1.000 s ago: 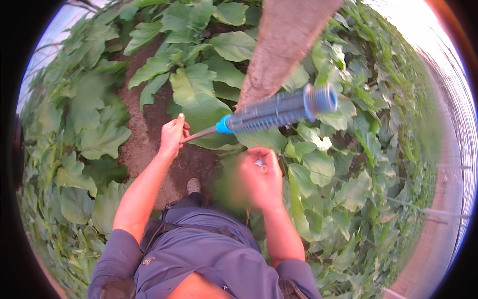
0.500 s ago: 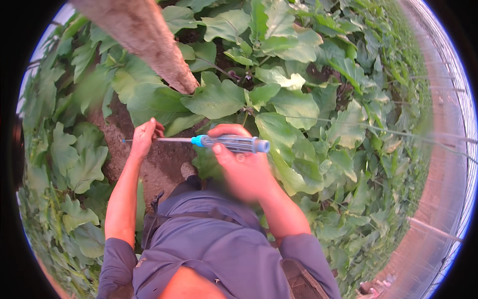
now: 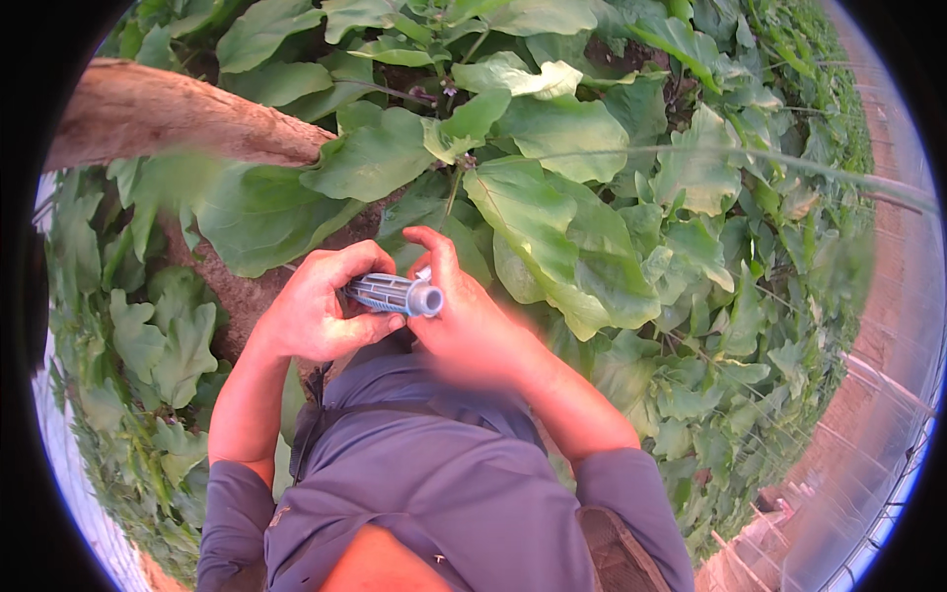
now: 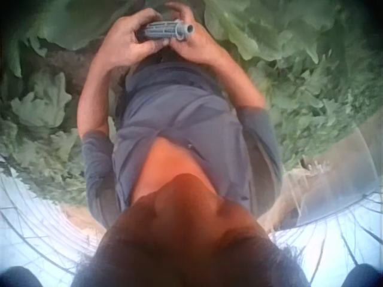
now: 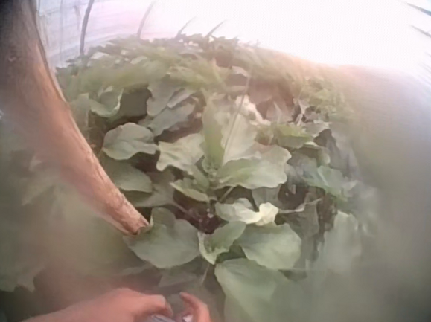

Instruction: The person repairs a small irrigation pipe in a garden by cutting the pipe, inserting a connector, and securing it with a wooden stick. The person handles the pipe, connector, and stick while working among leafy plants.

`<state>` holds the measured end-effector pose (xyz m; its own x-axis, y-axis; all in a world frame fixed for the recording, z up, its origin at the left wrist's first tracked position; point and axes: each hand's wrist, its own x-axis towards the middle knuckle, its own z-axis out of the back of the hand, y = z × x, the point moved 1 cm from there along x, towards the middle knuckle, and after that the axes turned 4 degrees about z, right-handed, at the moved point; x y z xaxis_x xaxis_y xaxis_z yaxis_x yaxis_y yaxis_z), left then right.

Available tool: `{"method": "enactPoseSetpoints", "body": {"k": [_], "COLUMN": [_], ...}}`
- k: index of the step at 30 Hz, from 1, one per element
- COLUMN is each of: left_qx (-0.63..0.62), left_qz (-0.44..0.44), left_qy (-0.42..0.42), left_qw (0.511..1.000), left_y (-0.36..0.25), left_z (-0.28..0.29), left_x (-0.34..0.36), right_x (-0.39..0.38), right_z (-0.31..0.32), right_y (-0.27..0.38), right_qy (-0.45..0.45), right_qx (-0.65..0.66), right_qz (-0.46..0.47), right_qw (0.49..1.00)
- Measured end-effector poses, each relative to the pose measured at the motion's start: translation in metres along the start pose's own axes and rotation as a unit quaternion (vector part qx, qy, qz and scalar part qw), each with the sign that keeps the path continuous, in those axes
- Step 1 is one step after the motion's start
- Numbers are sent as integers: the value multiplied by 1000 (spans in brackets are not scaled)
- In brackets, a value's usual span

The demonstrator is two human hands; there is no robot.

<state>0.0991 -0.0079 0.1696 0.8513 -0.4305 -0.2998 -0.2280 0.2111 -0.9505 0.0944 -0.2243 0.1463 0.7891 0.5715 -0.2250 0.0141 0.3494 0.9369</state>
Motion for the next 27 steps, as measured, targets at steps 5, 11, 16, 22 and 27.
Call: {"method": "enactPoseSetpoints", "body": {"k": [5,11,16,22,27], "left_qx": [51,79,151,-19,-1], "left_qz": [-47,-35,-58,39,10], "left_qy": [27,7,-22,-76,-84], "left_qw": [997,996,987,996,996], "left_y": [-13,-12,-12,-15,-13], "left_z": [-19,-36,-28,-1,13], "left_x": [17,26,27,22,16], "right_x": [-7,-1,2,14,17], "right_z": [15,11,13,22,15], "right_y": [-17,-21,-20,-5,4], "right_qy": [-6,-6,-30,-59,-82], "right_qx": [-5,-3,2,21,-25], "right_qz": [-17,34,26,127,176], "right_qw": [1000,999,999,990,981]}}
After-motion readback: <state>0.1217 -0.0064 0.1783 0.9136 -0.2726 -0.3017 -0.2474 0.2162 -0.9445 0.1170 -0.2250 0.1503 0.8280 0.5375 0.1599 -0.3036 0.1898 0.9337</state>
